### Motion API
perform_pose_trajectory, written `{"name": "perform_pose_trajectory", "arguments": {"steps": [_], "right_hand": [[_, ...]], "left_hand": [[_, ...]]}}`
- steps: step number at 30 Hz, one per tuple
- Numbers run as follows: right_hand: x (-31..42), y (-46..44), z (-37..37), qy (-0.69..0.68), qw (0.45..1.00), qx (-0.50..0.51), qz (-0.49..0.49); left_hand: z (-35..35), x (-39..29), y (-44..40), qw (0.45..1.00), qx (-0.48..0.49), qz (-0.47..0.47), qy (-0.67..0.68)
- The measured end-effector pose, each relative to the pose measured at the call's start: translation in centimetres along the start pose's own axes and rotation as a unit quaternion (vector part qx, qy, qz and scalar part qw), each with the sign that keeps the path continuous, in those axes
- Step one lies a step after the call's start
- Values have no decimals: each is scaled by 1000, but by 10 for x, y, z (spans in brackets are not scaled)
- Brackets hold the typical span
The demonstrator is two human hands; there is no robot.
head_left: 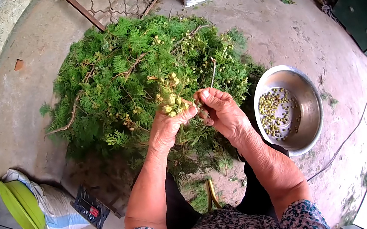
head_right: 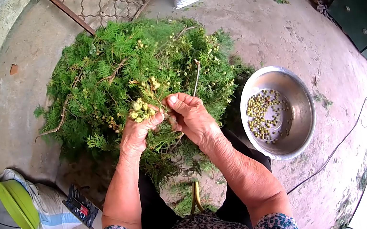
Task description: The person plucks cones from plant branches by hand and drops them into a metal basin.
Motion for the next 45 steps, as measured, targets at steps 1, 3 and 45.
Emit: {"name": "perform_pose_trajectory", "arguments": {"steps": [1,3,45], "right_hand": [[2,-2,1,0,1000,0,0],[10,-9,5,-8,1000,11,-11],[9,-11,17,89,995,6,-53]], "left_hand": [[1,-2,0,1000,0,0,0],[1,-4,2,997,52,39,-33],[-3,12,-10,997,40,42,48]]}}
Point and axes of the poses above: each hand's wrist, its own y-axis away from the middle knuckle, its own z-axis out of the back of the hand, x = y × z, the point moved 2 cm from there along -y, towards the middle knuckle, and after that the axes turned 14 degrees about z, right-handed, at the moved point
